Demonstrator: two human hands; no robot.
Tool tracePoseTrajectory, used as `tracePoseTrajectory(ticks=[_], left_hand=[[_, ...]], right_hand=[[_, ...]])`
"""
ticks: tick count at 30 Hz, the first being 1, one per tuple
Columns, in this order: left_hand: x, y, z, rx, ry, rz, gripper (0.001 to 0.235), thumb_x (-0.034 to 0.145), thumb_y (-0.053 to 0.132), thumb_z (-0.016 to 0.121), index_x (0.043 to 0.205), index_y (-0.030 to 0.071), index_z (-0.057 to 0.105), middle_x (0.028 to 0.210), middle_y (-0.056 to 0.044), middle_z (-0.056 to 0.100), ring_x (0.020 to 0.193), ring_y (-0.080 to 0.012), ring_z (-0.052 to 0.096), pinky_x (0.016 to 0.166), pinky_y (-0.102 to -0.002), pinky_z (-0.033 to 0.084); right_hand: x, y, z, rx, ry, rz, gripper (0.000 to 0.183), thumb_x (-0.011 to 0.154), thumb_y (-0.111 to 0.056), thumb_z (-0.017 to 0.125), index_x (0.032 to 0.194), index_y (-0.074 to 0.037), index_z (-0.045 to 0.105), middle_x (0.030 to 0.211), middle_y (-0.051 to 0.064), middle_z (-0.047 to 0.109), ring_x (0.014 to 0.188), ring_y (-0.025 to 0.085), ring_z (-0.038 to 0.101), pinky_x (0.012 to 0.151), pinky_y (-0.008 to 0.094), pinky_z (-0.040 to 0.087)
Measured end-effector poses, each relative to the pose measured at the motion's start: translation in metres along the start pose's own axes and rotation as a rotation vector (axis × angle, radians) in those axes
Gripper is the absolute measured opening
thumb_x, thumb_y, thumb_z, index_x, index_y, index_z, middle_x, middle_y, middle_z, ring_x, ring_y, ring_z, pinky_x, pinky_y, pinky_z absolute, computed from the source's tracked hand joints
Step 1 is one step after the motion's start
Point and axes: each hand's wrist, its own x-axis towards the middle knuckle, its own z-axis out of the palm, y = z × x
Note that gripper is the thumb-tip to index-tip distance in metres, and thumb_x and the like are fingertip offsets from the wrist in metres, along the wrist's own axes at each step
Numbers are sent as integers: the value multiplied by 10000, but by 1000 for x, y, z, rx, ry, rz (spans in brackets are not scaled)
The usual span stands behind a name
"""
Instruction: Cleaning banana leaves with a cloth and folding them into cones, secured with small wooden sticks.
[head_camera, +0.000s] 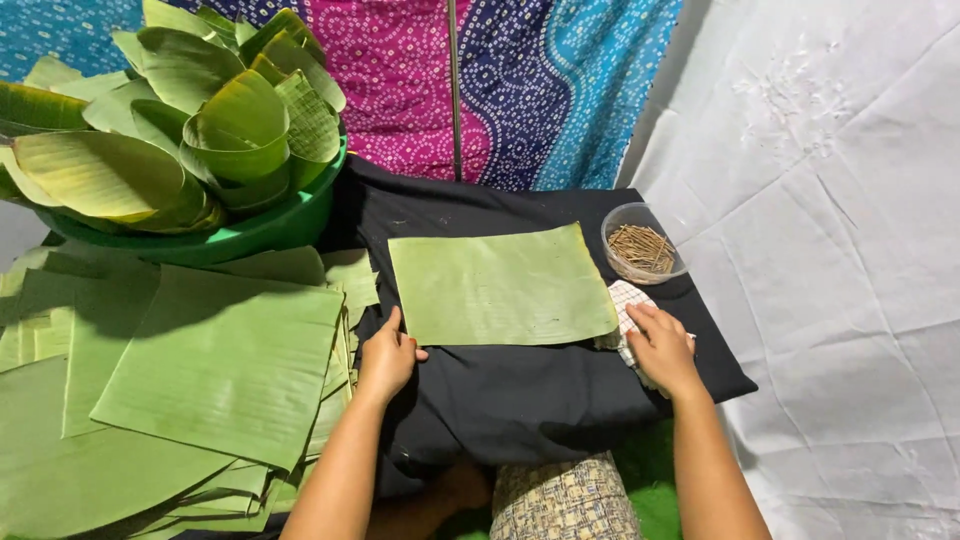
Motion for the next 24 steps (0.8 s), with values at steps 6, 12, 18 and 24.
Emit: tracePoseTrajectory(ticks=[6, 12, 18, 24], left_hand=[[5, -3, 1, 26, -7, 20, 640, 912, 104, 525, 1515, -69, 404, 753, -78, 804, 892, -232, 769, 784, -329, 588], [8, -7, 2, 1, -26, 28, 619, 922, 85, 490, 1509, -87, 398, 750, -86, 802, 916, -231, 768, 835, -328, 586], [5, -7, 0, -26, -41, 20, 603, 936, 61, 467, 1515, -86, 386, 762, -100, 804, 937, -236, 774, 869, -333, 587], [4, -3, 0, -28, -55, 30, 593, 940, 56, 479, 1511, -80, 393, 761, -98, 801, 913, -224, 774, 867, -341, 590]], right_hand=[[-2, 6, -9, -64, 345, -144, 286, 891, -204, 615, 978, -417, 786, 907, -102, 703, 1032, 209, 671, 941, 402, 526], [-7, -16, -55, 45, 227, -261, 532, 779, -267, 817, 1299, -221, 714, 1219, 131, 676, 1245, 392, 621, 1054, 511, 475], [-10, -24, -9, -217, 154, 20, 514, 851, -238, 684, 1330, -421, 650, 1308, -39, 628, 1273, 322, 576, 1023, 515, 491], [-17, 9, -41, 233, 674, -132, 450, 860, -163, 818, 1295, -126, 709, 1115, 215, 699, 1119, 467, 639, 938, 537, 495]])
